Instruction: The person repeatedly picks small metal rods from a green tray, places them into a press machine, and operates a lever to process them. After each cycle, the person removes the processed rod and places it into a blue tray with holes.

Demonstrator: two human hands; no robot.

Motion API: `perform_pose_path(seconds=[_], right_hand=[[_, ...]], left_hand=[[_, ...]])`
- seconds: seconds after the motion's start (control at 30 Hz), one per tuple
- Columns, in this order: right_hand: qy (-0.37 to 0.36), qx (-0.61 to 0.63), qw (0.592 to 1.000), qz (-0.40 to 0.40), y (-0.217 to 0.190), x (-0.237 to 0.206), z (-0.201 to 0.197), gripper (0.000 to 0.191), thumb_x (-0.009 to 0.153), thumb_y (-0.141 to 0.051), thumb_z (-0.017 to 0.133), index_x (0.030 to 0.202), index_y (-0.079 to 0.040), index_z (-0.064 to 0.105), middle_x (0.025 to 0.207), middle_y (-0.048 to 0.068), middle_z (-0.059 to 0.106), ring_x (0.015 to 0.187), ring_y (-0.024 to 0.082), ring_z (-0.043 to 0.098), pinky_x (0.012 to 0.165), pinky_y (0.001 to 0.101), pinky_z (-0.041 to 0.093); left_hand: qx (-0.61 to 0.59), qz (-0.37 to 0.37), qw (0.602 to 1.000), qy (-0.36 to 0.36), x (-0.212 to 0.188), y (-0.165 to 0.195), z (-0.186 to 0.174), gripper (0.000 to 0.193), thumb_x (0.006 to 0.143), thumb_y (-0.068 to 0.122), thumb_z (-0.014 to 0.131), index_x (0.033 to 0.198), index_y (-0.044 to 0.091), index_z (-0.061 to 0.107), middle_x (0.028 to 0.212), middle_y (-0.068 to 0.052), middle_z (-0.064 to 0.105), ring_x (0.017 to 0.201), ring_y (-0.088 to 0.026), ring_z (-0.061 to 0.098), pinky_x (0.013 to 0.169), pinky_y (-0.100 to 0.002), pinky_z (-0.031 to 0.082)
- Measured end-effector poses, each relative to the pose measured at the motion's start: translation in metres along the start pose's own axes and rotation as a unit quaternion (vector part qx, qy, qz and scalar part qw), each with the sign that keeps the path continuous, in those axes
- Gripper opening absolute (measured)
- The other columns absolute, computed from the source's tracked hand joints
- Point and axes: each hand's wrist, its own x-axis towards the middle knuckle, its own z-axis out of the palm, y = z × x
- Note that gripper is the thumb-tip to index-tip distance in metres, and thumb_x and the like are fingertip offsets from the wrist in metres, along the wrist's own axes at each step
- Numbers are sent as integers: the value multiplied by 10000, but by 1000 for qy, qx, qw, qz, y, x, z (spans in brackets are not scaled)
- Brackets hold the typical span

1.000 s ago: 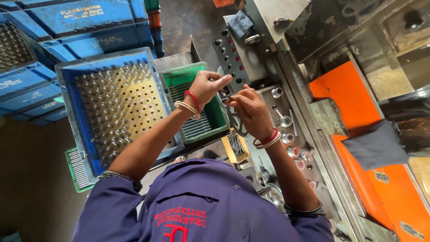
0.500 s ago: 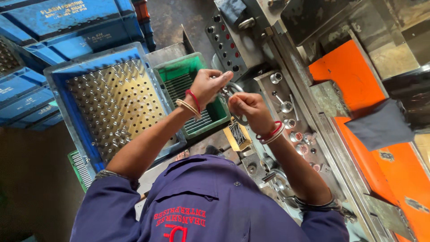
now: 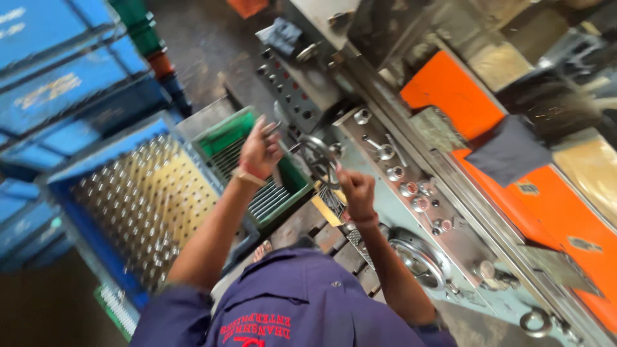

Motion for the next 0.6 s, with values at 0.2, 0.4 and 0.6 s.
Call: perform_pose_path(seconds=[0.2,0.4,0.6], right_hand=[[102,-352,907,206,75,-159,-105,528,969,-421,623,657,4,650,517,123,442,474,160,373,505,393,315],[-15,-439,756,486,64,-301,-143,376,799,-395,763,744,-27,712,773,212,712,807,413,697,741,482,539],[155,-388,783,461,66,-297,-211,289,851,-340,717,904,-58,749,884,158,764,838,337,756,776,441,567]], left_hand=[[60,-10,995,74,-13,1,-96,210,1014,412,597,1045,206,582,798,22,587,671,-142,536,608,-338,457],[237,67,963,110,-9,-9,-100,234,939,92,578,1142,196,526,1056,-69,710,840,-214,690,655,-360,531],[376,150,905,-134,40,-16,14,452,846,-167,533,1209,100,495,1113,-137,731,978,-244,736,768,-367,638]])
